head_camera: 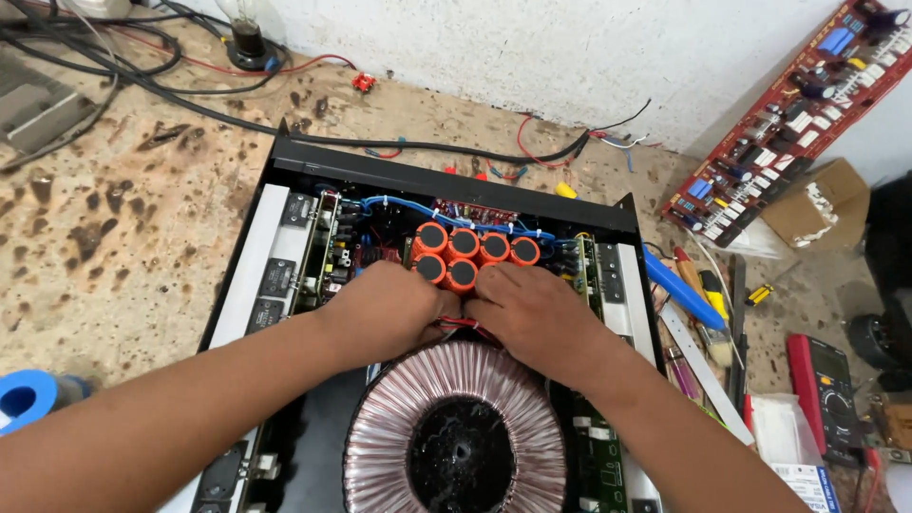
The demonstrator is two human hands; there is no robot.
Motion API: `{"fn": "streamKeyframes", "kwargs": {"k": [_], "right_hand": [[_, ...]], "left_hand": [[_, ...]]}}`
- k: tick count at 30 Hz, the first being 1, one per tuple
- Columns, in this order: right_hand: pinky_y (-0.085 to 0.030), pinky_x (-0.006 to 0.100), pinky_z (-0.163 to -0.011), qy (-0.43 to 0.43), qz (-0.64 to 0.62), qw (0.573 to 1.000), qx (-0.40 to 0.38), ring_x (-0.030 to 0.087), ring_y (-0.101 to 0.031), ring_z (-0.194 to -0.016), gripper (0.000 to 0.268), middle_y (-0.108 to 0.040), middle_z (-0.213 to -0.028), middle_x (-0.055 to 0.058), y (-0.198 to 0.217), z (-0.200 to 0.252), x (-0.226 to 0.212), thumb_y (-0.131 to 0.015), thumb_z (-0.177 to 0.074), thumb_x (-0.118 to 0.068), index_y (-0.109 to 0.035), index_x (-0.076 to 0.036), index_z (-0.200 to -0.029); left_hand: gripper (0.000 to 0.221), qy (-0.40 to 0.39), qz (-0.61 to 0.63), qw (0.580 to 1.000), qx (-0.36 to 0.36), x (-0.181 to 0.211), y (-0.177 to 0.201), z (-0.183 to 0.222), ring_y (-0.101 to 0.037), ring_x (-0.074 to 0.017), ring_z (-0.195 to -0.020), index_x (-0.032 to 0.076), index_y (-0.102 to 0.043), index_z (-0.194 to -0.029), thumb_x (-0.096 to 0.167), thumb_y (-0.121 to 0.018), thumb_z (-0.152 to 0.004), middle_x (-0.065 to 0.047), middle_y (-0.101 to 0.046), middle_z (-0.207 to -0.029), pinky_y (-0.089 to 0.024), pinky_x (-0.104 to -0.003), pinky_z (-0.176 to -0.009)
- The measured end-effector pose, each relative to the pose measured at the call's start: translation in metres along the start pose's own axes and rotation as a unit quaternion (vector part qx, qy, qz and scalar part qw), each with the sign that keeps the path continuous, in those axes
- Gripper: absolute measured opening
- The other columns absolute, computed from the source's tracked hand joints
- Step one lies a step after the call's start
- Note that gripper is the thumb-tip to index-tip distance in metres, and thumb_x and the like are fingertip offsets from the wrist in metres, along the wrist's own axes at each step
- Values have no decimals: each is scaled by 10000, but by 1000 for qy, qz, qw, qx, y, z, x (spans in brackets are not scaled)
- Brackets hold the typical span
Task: Soldering and connecting internal wires within an audio amplifier chassis and testing with a multimeter.
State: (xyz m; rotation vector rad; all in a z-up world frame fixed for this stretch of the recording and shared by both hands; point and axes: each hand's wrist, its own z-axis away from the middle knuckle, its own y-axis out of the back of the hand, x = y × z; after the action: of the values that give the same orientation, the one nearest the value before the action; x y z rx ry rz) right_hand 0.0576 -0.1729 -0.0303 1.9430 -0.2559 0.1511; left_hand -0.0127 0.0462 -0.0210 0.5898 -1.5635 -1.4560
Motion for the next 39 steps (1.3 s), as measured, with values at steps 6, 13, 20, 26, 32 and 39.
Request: {"fn": "streamKeyframes", "kwargs": {"k": [6,13,20,26,32,39], "right_hand": [[-451,374,-629,5,-10,1000,-12,276,-572,-793,284,-497,-909,56,-3,-3,5,-400,-1072,-162,-574,-120,-851],[-466,368,-640,-3,-23,1000,-4,289,-585,-812,256,-509,-909,74,3,-6,4,-419,-1076,-144,-602,-95,-904],[-480,364,-645,-9,2,1000,6,282,-592,-795,260,-511,-917,63,-1,4,1,-436,-1086,-168,-630,-100,-928],[-501,363,-645,9,73,997,-9,291,-610,-770,228,-533,-865,78,3,-1,-11,-529,-1076,-191,-615,-79,-897],[-481,315,-593,-46,140,989,2,216,-579,-699,286,-486,-803,33,16,-7,-23,-624,-1047,-289,-574,-125,-819],[-570,343,-590,-247,-166,955,-8,250,-724,-694,90,-694,-769,33,15,-8,-22,-729,-949,-226,-724,-141,-918]], "left_hand": [[213,-66,-20,993,94,-17,-20,1,-750,-343,-736,116,-712,-1004,318,-695,-937,-94,-755,-793,-575,-442,-636],[60,-180,-37,958,221,-15,-23,6,-718,-282,-772,158,-720,-938,172,-662,-935,-6,-728,-836,-540,-394,-600],[168,-4,154,975,158,-8,-3,15,-750,-326,-796,184,-792,-894,304,-683,-938,-25,-785,-822,-587,-427,-625],[168,107,97,982,121,-7,-2,34,-750,-289,-737,223,-798,-916,315,-660,-936,6,-762,-768,-590,-395,-614],[192,128,186,966,122,-6,8,45,-754,-348,-778,105,-796,-995,231,-667,-928,-98,-763,-797,-609,-445,-668],[153,154,294,930,157,-5,18,49,-764,-281,-773,138,-792,-932,249,-694,-893,-61,-759,-765,-608,-378,-679]]}}
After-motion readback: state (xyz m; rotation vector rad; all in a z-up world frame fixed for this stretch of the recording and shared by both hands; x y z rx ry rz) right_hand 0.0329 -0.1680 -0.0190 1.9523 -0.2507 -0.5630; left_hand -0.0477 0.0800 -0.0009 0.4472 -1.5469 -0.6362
